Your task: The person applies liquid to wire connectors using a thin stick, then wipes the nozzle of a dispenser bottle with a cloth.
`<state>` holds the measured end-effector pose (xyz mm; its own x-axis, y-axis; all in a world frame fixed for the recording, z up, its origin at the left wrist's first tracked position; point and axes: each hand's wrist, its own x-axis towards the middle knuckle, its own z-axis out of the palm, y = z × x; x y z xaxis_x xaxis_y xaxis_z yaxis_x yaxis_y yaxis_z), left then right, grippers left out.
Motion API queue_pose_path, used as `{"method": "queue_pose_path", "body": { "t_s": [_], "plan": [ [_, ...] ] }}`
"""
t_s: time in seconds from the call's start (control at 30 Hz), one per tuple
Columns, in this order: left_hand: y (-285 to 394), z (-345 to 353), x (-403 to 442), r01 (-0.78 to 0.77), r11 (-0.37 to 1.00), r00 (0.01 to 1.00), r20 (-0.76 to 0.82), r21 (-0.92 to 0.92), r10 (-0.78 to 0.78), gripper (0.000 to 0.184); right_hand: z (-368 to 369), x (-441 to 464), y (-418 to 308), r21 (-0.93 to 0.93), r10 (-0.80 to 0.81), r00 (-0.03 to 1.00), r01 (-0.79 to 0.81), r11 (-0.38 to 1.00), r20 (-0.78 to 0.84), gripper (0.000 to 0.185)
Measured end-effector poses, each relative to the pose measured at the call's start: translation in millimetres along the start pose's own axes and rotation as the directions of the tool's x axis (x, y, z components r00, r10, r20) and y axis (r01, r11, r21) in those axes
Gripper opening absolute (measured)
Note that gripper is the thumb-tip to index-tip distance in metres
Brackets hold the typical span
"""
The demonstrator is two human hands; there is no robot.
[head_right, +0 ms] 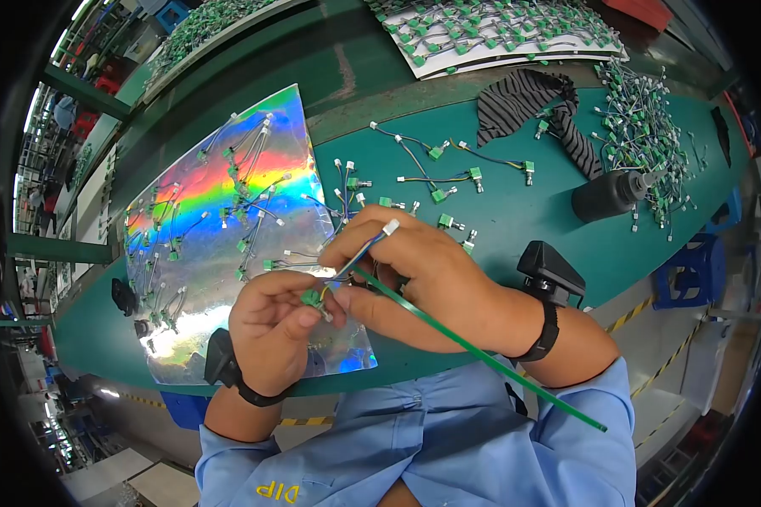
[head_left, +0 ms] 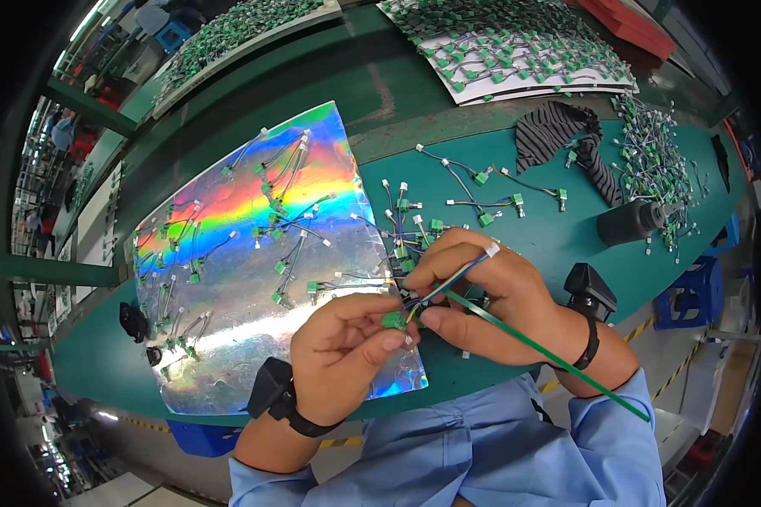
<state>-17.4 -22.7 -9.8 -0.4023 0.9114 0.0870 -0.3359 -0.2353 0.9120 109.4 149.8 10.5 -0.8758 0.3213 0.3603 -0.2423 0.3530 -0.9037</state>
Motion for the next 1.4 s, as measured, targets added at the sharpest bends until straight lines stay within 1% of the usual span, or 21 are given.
{"method": "queue_pose_path", "body": {
  "t_s": [0.03,0.13,0.23,0.4,0.5,0.6,0.7,0.8,0.9,1.0,1.1,1.2,1.3,1.4],
  "plan": [
    [-0.4,-0.5,0.1,0.062,0.995,0.998,0.017,-0.074,-0.061,0.03,-0.3,0.4,0.0,-0.006,0.0,1.0,0.0,1.0,0.023,0.022],
    [-2.3,-0.5,2.0,0.156,0.961,0.987,0.083,-0.227,-0.141,0.027,-1.6,1.5,0.8,-0.019,-0.002,0.997,0.003,1.0,0.073,0.02],
    [-4.3,-0.5,3.2,0.183,0.937,0.981,0.112,-0.299,-0.156,0.026,-1.8,1.7,3.0,-0.016,-0.004,0.996,0.005,1.0,0.084,0.017],
    [-4.1,-1.4,2.4,0.232,0.918,0.971,0.127,-0.32,-0.201,0.025,-1.6,2.3,1.7,0.001,0.024,0.997,-0.024,1.0,0.071,0.012],
    [-3.2,-1.8,2.1,0.231,0.927,0.971,0.127,-0.297,-0.201,0.025,-7.8,2.8,-1.3,-0.023,0.065,0.988,-0.062,0.998,0.142,0.015],
    [-0.7,-0.4,1.7,0.246,0.928,0.968,0.126,-0.28,-0.219,0.023,-8.3,1.2,-0.3,0.001,0.034,0.989,-0.035,0.999,0.14,0.013],
    [0.6,0.3,2.0,0.257,0.927,0.966,0.106,-0.274,-0.236,0.021,-3.9,-0.2,3.0,-0.027,-0.026,0.996,0.029,0.999,0.09,0.011],
    [0.7,0.1,2.0,0.276,0.918,0.961,0.096,-0.286,-0.259,0.02,-6.4,5.3,3.4,-0.158,-0.181,0.976,0.199,0.967,0.12,0.015],
    [-0.3,-0.5,2.4,0.273,0.919,0.962,0.085,-0.283,-0.259,0.02,-5.5,8.0,3.3,-0.169,-0.238,0.965,0.255,0.952,0.111,0.019],
    [0.8,0.2,3.0,0.28,0.914,0.96,0.08,-0.295,-0.268,0.019,-6.7,7.2,1.5,-0.167,-0.179,0.978,0.195,0.967,0.107,0.021],
    [2.5,1.4,3.7,0.302,0.908,0.953,0.091,-0.291,-0.288,0.018,-4.6,4.2,9.7,-0.149,-0.256,0.963,0.266,0.952,0.08,0.023],
    [2.5,0.1,4.0,0.352,0.893,0.935,0.13,-0.279,-0.328,0.017,-6.4,6.3,1.5,-0.191,-0.248,0.963,0.264,0.945,0.105,0.024],
    [2.9,-1.4,3.7,0.388,0.88,0.92,0.163,-0.274,-0.355,0.017,-3.5,5.7,0.8,-0.233,-0.32,0.942,0.334,0.913,0.098,0.025],
    [3.7,0.5,3.6,0.386,0.885,0.922,0.144,-0.26,-0.36,0.017,-1.5,5.8,4.2,-0.201,-0.283,0.957,0.29,0.936,0.064,0.021]
  ]
}}
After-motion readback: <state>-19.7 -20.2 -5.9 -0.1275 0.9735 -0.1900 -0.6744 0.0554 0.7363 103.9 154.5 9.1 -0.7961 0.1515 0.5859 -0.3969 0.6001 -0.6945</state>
